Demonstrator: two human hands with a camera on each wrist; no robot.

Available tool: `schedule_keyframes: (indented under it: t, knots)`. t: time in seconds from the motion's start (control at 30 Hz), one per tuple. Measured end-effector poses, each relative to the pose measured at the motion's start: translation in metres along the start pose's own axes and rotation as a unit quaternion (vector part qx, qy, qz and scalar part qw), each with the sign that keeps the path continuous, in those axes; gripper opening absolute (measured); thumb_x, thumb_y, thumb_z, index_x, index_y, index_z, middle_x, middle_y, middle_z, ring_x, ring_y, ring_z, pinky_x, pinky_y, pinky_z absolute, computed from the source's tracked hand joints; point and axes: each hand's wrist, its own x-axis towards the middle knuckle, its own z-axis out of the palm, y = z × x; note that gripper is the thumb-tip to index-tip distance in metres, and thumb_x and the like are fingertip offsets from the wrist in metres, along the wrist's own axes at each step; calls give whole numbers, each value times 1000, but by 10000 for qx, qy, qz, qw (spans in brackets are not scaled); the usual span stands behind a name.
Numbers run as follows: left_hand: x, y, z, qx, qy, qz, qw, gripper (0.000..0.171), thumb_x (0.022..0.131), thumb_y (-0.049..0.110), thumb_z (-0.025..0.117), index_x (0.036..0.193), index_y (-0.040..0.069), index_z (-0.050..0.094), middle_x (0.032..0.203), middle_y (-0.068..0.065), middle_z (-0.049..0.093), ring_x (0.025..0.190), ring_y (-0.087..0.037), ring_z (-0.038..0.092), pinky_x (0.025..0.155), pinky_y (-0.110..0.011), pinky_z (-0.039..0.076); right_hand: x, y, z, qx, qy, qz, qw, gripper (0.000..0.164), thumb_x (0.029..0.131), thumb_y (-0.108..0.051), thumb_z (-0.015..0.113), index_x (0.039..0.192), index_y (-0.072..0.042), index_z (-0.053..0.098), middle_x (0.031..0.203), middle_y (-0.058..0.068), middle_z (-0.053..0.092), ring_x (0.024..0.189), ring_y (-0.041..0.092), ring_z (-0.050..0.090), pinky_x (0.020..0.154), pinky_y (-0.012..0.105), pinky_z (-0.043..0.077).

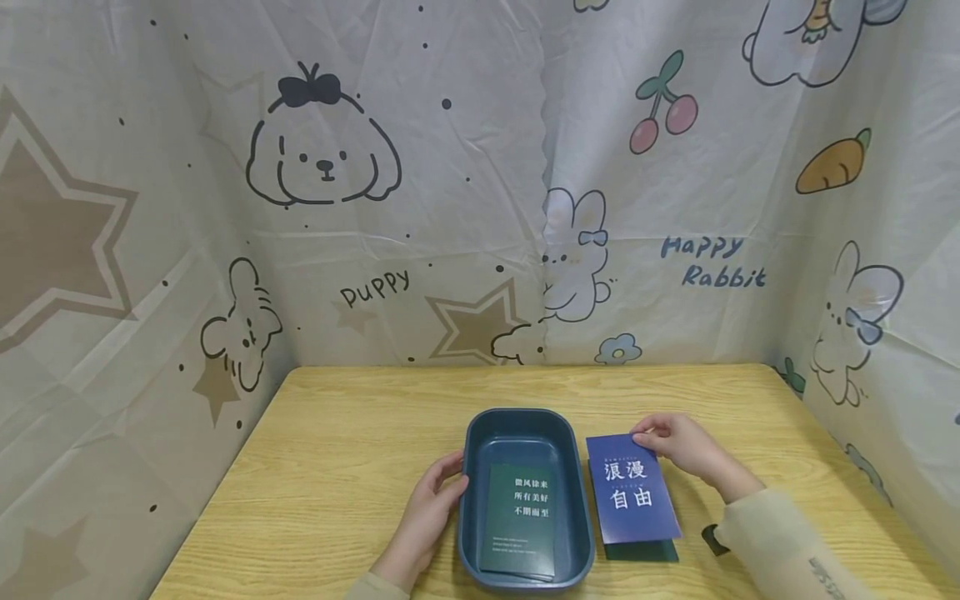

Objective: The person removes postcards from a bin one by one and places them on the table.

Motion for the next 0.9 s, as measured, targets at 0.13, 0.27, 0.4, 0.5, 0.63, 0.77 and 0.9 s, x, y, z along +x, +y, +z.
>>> schedule_keyframes:
  t: [0.13,0.27,0.4,0.5,0.63,0.77,0.9]
  knots:
    - [0,0,0,-2,12,-3,10000,48,95,18,54,140,3,42,142,-21,45,133,-34,33,109,-54,35,2,6,6,-130,-2,57,9999,21,91,-23,62,99,-4,67,74,3,66,72,17,58,73,41,53]
    - [0,-1,0,-13,16,-3,10000,48,95,17,53,140,3,42,142,-21,45,132,-34,34,109,-53,35,2,10,11,-251,-14,65,9997,21,90,-24,64,97,-4,68,74,2,64,71,16,56,67,36,50]
    - [1,-2,0,-13,26,-8,10000,48,95,17,53,140,3,42,142,-21,45,132,-34,34,109,-53,35,2,13,14,-254,-31,146,9996,19,89,-22,65,95,-4,68,73,2,64,70,16,56,66,34,50]
    - [1,-2,0,-9,35,-21,10000,48,95,17,53,140,3,42,142,-21,45,132,-34,33,109,-54,35,1,13,16,-277,-30,178,9995,18,89,-20,65,94,-4,68,74,2,64,70,16,56,65,33,49]
    - [1,-2,0,3,55,-42,10000,48,95,17,53,140,4,42,142,-21,45,133,-34,33,110,-54,34,1,13,17,-421,-13,201,9989,17,88,-21,65,93,-5,68,75,3,63,71,17,53,65,33,46]
    - [0,-2,0,37,64,53,10000,47,95,16,53,139,2,43,141,-22,45,132,-34,34,109,-53,35,1,14,18,-629,-10,291,9976,17,89,-22,65,94,-6,68,77,3,63,72,17,53,65,33,45]
    - [1,-2,1,68,68,166,9998,45,95,15,53,138,1,45,140,-23,47,131,-34,36,107,-52,37,2,15,19,-815,19,353,9960,17,88,-22,65,94,-6,69,77,3,64,71,17,52,65,34,45]
